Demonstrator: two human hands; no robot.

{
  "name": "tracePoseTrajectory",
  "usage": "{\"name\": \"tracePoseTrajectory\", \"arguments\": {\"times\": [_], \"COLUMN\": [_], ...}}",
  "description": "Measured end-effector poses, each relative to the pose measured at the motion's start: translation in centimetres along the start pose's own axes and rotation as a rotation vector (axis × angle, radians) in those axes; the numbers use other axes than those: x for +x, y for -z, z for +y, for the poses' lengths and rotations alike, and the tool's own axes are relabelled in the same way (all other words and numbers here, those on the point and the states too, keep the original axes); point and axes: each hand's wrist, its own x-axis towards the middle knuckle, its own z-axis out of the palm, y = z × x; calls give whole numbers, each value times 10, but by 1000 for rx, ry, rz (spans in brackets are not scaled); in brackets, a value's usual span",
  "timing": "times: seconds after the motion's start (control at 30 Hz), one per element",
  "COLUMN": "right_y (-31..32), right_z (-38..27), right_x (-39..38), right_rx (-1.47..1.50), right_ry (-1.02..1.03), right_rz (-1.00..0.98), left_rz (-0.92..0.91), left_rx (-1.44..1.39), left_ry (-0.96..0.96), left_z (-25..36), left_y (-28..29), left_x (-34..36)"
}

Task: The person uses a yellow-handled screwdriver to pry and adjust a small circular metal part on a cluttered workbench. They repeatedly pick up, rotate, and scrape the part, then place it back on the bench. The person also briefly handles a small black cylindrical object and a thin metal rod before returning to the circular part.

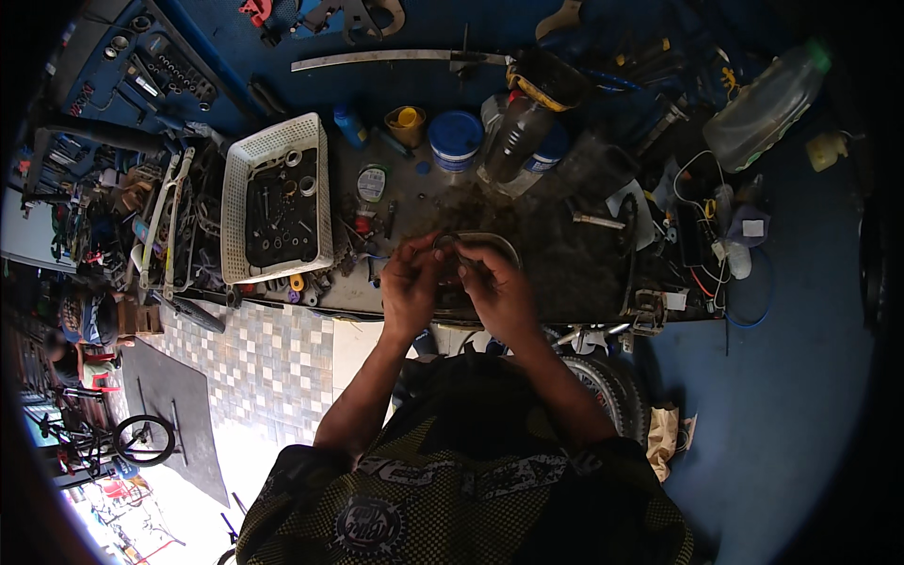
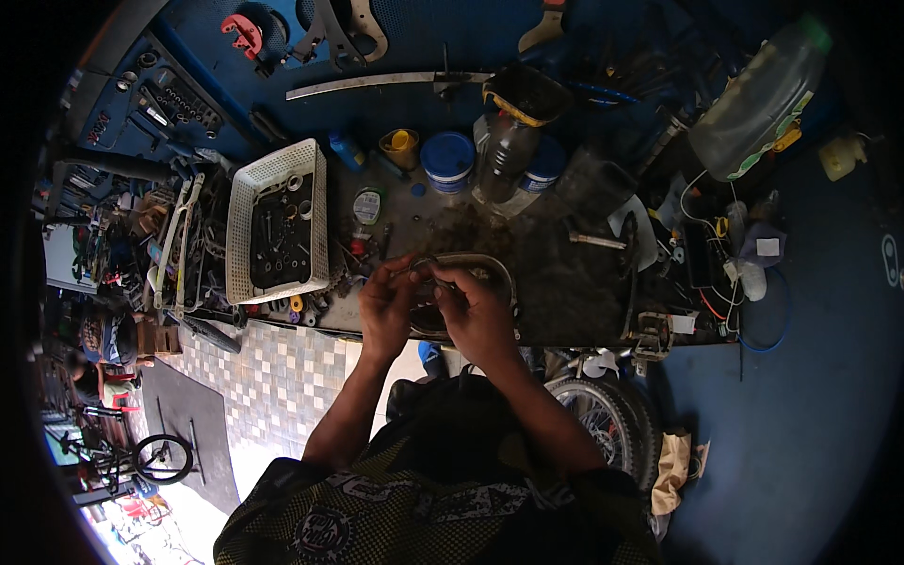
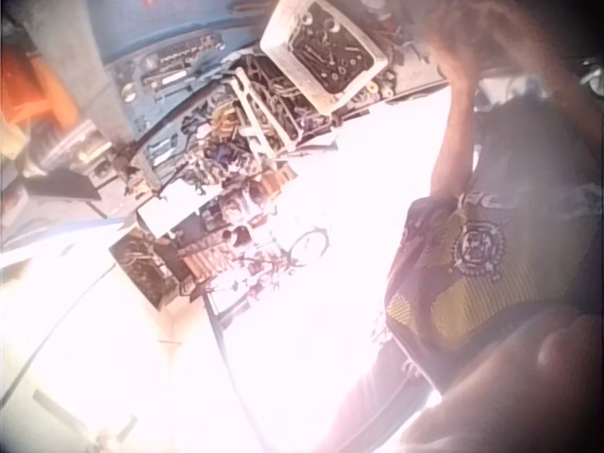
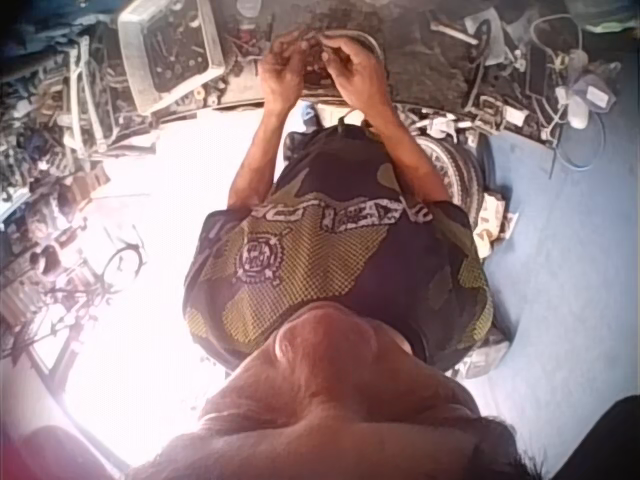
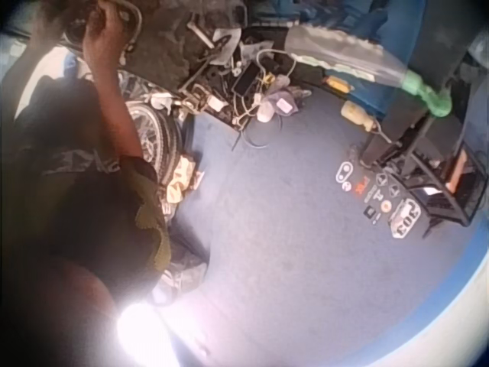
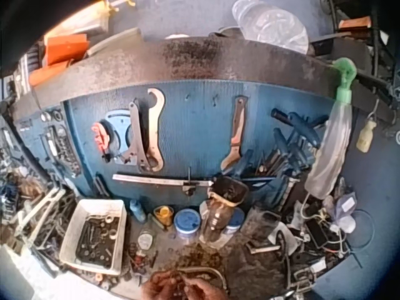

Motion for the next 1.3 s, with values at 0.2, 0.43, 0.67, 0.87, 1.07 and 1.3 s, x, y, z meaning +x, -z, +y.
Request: {"name": "tracePoseTrajectory", "arguments": {"times": [0.2, 0.43, 0.67, 0.87, 1.07, 1.3], "right_y": [3, 2, 9, 12, 13, 19], "right_z": [-6, -1, 6, 6, 1, -23], "right_x": [0, -4, -10, -9, -10, 4], "right_rx": [-253, -483, -664, -717, -744, -343], "right_ry": [108, 201, 251, 328, 359, 139], "right_rz": [30, 61, 36, 57, 65, -42], "left_rz": [-53, -26, -22, -8, 4, 45], "left_rx": [48, 31, 81, -68, -111, -202], "left_ry": [34, 36, 48, 72, 84, 106], "left_z": [2, 3, 14, 14, 13, 24], "left_y": [8, 8, 3, -1, -1, -3], "left_x": [6, 8, 8, 8, 4, 5]}}
